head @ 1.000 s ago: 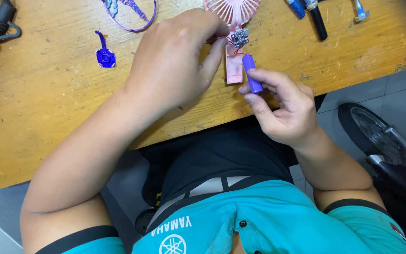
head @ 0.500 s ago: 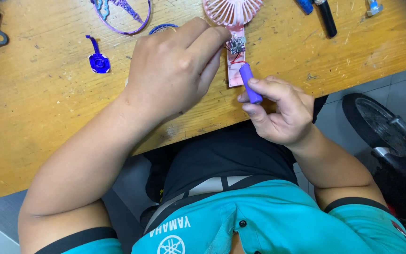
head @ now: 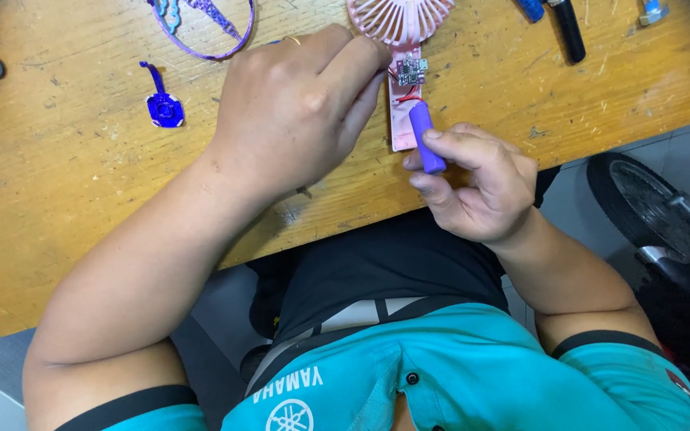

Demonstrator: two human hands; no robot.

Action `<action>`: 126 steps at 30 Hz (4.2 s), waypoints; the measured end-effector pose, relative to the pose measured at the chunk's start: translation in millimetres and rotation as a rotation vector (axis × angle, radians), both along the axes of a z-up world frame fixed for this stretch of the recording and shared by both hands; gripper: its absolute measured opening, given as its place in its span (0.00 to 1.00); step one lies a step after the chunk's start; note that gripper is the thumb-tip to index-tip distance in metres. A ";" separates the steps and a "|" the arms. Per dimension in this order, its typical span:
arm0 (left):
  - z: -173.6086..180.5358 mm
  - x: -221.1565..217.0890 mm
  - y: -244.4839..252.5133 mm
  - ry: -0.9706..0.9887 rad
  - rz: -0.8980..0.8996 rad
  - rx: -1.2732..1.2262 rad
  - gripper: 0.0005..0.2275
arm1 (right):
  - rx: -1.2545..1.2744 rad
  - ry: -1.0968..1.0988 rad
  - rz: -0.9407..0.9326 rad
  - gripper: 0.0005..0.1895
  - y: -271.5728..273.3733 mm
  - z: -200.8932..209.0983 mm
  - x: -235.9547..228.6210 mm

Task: Assembling a small handheld fan by installing the motor, battery, and internal components into the plastic housing.

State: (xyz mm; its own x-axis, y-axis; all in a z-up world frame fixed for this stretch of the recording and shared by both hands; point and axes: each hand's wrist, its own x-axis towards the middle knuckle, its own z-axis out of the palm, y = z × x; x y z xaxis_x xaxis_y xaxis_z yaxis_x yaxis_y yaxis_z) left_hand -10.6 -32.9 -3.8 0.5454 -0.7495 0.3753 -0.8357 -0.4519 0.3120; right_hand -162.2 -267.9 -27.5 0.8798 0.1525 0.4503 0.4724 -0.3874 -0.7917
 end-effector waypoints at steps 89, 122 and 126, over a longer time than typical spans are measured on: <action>35.5 -30.1 -11.3 1.543 -0.137 -0.694 0.13 | 0.372 -0.056 -0.353 0.08 13.1 25.6 -9.7; 8.1 -44.6 -19.5 2.123 -0.084 -1.069 0.14 | -0.096 -0.045 -0.111 0.14 20.6 42.2 -9.9; 16.9 -42.2 -17.7 2.241 -0.117 -1.150 0.13 | -0.037 0.070 -0.309 0.11 20.7 47.7 -5.9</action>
